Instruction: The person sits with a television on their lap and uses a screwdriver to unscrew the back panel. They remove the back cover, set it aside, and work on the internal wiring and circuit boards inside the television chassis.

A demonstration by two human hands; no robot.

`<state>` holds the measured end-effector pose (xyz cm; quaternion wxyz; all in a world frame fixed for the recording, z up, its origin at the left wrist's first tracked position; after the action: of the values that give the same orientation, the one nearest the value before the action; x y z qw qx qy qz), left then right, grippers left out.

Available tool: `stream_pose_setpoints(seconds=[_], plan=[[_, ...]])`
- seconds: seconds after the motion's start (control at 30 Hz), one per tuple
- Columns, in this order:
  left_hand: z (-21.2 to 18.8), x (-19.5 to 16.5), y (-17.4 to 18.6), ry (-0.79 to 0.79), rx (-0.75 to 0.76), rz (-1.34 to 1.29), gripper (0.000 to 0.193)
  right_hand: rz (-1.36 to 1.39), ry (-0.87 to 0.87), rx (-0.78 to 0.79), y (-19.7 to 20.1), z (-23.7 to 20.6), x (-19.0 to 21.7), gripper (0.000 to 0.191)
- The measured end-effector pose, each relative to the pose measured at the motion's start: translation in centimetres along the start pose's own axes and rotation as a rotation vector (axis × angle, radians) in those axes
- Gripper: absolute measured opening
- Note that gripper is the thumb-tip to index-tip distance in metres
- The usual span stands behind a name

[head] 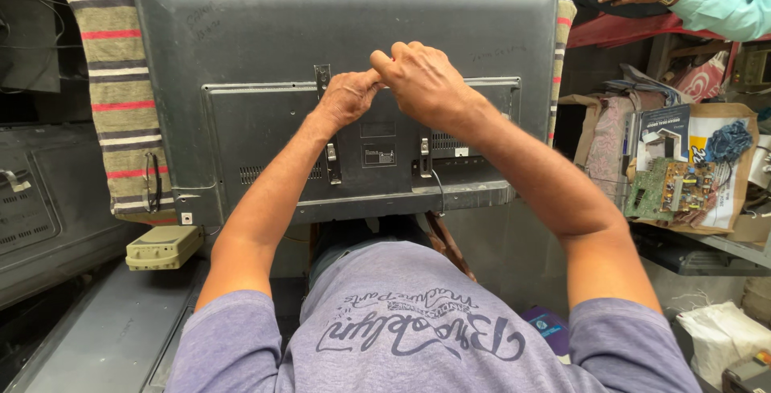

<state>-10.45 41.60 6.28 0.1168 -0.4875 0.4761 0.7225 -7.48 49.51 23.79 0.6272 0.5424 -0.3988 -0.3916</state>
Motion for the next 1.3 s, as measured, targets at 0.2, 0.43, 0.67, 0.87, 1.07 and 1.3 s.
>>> stream_pose_setpoints(seconds=[0.2, 0.43, 0.67, 0.87, 1.07, 1.3], plan=[[-0.2, -0.4, 0.0, -0.129, -0.148, 0.082, 0.010, 0.122, -0.347, 0.412, -2.3, 1.1, -1.7, 0.038], [-0.4, 0.0, 0.0, -0.036, -0.200, 0.083, 0.010, 0.081, -0.104, 0.192, -1.8, 0.8, -0.8, 0.009], [0.4, -1.2, 1.0, -0.036, -0.172, 0.134, 0.014, 0.043, -0.312, 0.438, -2.7, 0.4, -2.3, 0.027], [0.6, -0.3, 0.1, -0.056, -0.061, 0.110, 0.022, 0.020, -0.041, 0.245, -1.9, 0.9, -0.9, 0.015], [0.2, 0.3, 0.1, -0.111, -0.099, 0.189, 0.006, 0.113, -0.164, 0.444, -2.8, 0.8, -0.9, 0.022], [0.3, 0.9, -0.4, -0.012, -0.152, 0.126, 0.026, -0.048, 0.061, 0.158, -1.1, 1.9, 0.2, 0.009]])
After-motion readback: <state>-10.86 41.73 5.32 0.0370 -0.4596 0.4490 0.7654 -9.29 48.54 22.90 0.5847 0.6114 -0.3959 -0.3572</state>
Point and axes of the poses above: each hand's wrist, its own z-axis towards the middle knuckle, its own y-axis out of the back of the hand, x = y × z, the point moved 7 cm from there along z, towards the middle knuckle, and after that the axes turned 3 degrees about -z, right-handed, at the moved point
